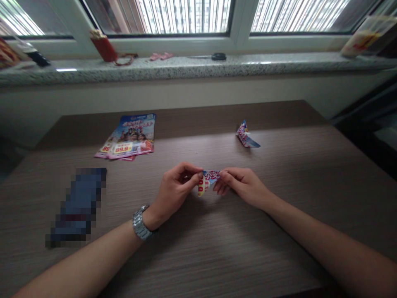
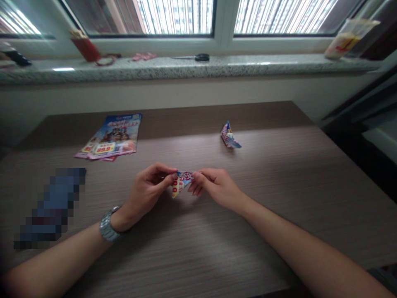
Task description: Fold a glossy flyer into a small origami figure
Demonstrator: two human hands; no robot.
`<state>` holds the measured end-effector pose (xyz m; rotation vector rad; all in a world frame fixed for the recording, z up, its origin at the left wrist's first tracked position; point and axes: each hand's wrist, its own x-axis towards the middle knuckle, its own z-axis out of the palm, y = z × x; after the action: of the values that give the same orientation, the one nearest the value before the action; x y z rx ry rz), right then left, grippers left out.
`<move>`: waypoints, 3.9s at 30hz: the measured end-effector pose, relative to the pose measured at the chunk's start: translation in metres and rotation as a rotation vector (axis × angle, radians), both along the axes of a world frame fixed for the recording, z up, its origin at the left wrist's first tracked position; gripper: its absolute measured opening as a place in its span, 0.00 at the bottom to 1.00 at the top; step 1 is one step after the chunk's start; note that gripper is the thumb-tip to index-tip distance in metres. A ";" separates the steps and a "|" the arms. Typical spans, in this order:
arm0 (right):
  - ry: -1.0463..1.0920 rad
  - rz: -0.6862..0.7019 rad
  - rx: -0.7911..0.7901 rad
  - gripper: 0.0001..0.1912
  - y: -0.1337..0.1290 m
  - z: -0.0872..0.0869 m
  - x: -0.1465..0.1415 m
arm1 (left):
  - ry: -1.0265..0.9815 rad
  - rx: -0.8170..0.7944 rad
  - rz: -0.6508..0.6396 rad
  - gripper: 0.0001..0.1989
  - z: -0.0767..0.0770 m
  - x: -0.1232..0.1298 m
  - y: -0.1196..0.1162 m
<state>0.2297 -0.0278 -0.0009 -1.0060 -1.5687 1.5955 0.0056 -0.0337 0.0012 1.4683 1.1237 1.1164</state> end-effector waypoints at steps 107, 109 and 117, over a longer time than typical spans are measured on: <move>-0.066 -0.012 0.016 0.25 0.000 0.002 0.000 | 0.122 -0.034 -0.167 0.09 0.005 0.002 0.000; -0.050 -0.021 0.012 0.26 0.001 0.002 0.000 | 0.115 -0.044 -0.172 0.10 0.004 0.001 0.000; -0.003 -0.127 -0.005 0.17 0.001 0.000 0.001 | 0.124 -0.049 -0.177 0.11 0.002 0.000 0.000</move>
<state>0.2306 -0.0267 -0.0008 -1.0887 -1.4731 1.5128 0.0053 -0.0341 0.0032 1.5821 1.0749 0.8804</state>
